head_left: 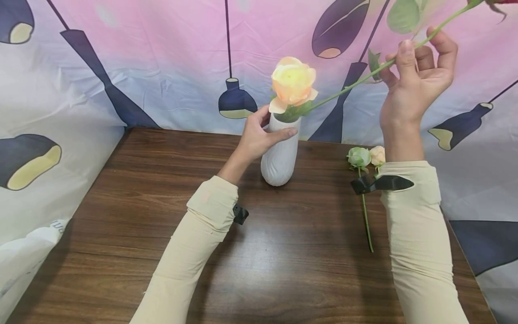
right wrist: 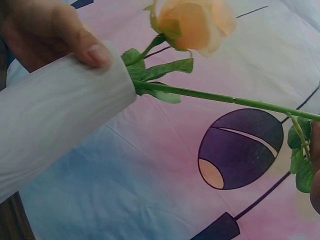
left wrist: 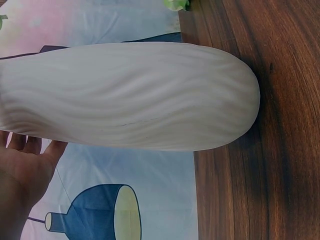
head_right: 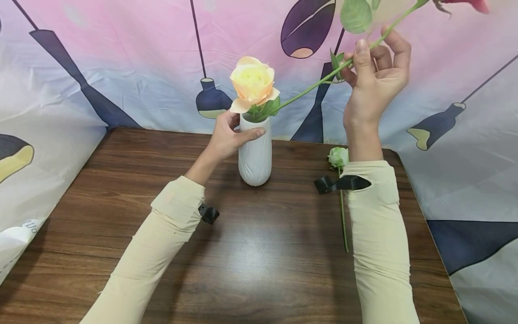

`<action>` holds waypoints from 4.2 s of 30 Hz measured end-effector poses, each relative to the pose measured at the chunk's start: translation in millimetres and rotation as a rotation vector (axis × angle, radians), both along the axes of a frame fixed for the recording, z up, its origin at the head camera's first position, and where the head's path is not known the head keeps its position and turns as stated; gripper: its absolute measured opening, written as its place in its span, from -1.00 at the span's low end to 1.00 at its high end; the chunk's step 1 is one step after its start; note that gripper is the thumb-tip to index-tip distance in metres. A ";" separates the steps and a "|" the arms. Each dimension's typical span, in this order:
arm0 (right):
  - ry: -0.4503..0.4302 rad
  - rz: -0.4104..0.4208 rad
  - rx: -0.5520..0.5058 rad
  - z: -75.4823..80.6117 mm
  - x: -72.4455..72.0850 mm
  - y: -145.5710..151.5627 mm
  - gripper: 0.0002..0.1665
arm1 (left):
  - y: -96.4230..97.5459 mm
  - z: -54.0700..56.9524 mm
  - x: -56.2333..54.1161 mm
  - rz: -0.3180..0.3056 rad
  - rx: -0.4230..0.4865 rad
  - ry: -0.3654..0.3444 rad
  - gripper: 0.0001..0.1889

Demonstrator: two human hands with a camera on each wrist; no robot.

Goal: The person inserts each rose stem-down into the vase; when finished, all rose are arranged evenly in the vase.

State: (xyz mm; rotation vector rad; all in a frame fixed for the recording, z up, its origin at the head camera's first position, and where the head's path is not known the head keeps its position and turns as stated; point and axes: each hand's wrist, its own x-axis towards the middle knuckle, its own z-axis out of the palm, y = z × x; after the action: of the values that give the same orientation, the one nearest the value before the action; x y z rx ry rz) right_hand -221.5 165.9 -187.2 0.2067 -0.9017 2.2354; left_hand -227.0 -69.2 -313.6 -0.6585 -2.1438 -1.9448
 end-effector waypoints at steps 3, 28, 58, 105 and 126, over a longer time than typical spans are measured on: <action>0.004 0.015 0.023 -2.8 -1.1 -2.2 -0.64 | 0.2 -0.1 0.3 0.000 0.001 -0.001 -0.34; 0.057 0.112 0.264 -12.9 -7.8 -19.3 -0.70 | -2.3 0.7 0.8 0.010 0.000 -0.009 -0.34; 0.123 0.184 0.679 -55.1 -14.1 -53.0 -0.69 | 1.0 3.1 1.6 0.015 -0.022 -0.027 -0.29; 0.078 0.198 0.787 -49.2 -12.0 -71.6 -0.76 | 0.4 1.2 1.4 -0.006 0.006 0.037 -0.33; 0.041 0.212 0.943 -58.5 -14.0 -61.8 -0.85 | -0.2 2.1 3.2 0.020 0.001 -0.029 -0.30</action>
State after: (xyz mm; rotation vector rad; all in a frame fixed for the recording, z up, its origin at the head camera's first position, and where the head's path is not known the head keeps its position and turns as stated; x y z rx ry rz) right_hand -235.6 104.0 -245.7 0.7953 -1.9206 1.7983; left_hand -223.8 -69.3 -311.5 -0.6102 -2.1577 -1.9566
